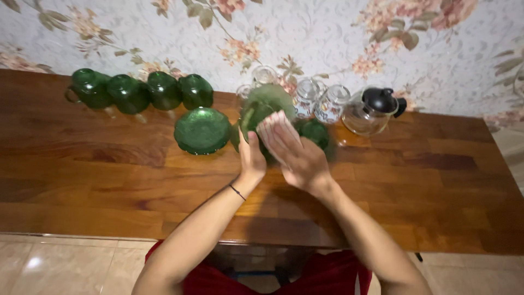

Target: The person wipes a green glass bowl and a green glass cup with a red and white checkered cloth on a wooden table. The person handles the items one at a time, rotating them to clean different surfaces.

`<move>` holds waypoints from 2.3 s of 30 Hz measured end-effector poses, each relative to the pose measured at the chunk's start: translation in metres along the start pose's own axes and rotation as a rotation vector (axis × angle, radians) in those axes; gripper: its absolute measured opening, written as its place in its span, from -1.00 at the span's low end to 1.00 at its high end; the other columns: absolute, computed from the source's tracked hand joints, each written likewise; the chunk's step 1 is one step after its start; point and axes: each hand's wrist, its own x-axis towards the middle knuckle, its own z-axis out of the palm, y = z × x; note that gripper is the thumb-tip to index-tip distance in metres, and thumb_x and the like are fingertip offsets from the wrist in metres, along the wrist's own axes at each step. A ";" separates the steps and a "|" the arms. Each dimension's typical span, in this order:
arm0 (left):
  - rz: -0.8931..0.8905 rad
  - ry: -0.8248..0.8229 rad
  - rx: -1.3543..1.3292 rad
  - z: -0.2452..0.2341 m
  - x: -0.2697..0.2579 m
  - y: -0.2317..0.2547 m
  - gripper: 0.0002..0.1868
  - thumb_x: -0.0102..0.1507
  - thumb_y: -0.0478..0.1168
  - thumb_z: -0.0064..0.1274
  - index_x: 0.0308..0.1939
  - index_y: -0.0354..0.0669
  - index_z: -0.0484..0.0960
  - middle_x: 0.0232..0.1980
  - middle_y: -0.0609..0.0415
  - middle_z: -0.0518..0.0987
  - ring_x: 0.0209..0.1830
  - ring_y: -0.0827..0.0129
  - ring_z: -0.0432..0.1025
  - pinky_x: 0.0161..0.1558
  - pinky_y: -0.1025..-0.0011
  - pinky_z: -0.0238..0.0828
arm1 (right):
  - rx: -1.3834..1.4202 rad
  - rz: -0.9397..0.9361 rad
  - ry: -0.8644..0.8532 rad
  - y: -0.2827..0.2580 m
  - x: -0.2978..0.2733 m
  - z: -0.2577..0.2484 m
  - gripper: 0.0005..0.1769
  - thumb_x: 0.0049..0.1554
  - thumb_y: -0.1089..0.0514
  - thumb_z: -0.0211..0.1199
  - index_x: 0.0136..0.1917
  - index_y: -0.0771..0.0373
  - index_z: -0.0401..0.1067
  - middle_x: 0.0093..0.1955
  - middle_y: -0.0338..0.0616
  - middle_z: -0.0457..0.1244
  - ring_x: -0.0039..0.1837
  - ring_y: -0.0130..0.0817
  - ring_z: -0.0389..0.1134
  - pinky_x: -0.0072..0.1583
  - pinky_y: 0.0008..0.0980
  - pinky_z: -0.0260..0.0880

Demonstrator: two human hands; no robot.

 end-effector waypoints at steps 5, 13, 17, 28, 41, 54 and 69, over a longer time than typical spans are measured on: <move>-0.151 -0.084 0.060 0.003 -0.012 -0.006 -0.22 0.51 0.26 -0.43 0.54 -0.33 0.11 0.37 -0.17 0.49 0.35 0.09 0.39 0.41 0.24 0.21 | 0.110 0.100 -0.023 0.016 -0.020 -0.010 -0.24 0.02 0.41 0.23 0.47 0.04 0.42 0.58 -0.05 0.15 0.20 -0.27 0.42 -0.06 -0.32 0.41; -0.056 -0.085 0.085 0.004 -0.011 -0.011 -0.26 0.53 0.24 -0.43 0.55 -0.30 0.16 0.48 -0.17 0.38 0.50 0.08 0.28 0.50 0.22 0.12 | 0.287 0.163 -0.055 0.022 -0.028 -0.003 -0.20 0.02 0.49 0.14 0.50 0.06 0.37 0.61 -0.02 0.10 0.47 -0.16 0.36 0.10 -0.36 0.46; -0.050 -0.039 -0.016 0.009 -0.006 -0.006 -0.30 0.55 0.19 -0.41 0.54 -0.32 0.15 0.53 -0.16 0.28 0.54 0.05 0.19 0.53 0.21 0.05 | 0.185 0.194 0.088 0.027 -0.031 0.000 -0.27 0.16 0.49 0.08 0.53 0.02 0.35 0.61 -0.25 0.15 0.53 -0.17 0.29 0.32 -0.30 0.47; -0.179 -0.223 -0.155 0.012 -0.011 0.004 -0.37 0.56 0.12 -0.32 0.39 -0.42 0.41 0.36 -0.14 0.49 0.39 0.17 0.34 0.45 0.25 0.18 | 1.051 0.702 0.348 0.031 -0.089 0.025 -0.27 0.22 0.01 0.26 0.56 0.26 0.16 0.47 0.09 0.15 0.48 -0.12 0.20 0.47 -0.23 0.25; 0.365 -0.975 -0.626 0.049 -0.054 0.229 -0.58 0.55 0.02 -0.23 -0.04 -0.32 0.47 0.03 -0.17 0.52 -0.06 0.16 0.46 -0.01 0.30 0.49 | 1.614 1.141 0.638 0.043 -0.084 0.022 -0.51 0.24 0.25 0.21 0.41 0.39 0.28 0.26 -0.02 0.30 0.26 -0.24 0.37 0.28 -0.26 0.43; 0.197 -1.173 -0.700 0.056 -0.119 0.223 -0.68 0.53 -0.16 -0.15 -0.21 -0.34 0.49 -0.18 -0.14 0.53 -0.24 0.05 0.50 -0.16 0.27 0.49 | 1.545 1.041 0.588 0.042 -0.083 0.022 -0.52 0.26 0.26 0.18 0.41 0.45 0.29 0.25 -0.01 0.32 0.25 -0.31 0.37 0.28 -0.36 0.41; 0.240 -1.160 -0.611 0.060 -0.114 0.225 -0.76 0.45 -0.12 -0.01 -0.05 -0.24 0.41 -0.10 -0.05 0.48 -0.16 0.17 0.44 -0.12 0.36 0.42 | 1.542 1.106 0.634 0.049 -0.086 0.025 -0.48 0.24 0.27 0.21 0.44 0.40 0.29 0.24 -0.05 0.31 0.23 -0.33 0.36 0.24 -0.38 0.40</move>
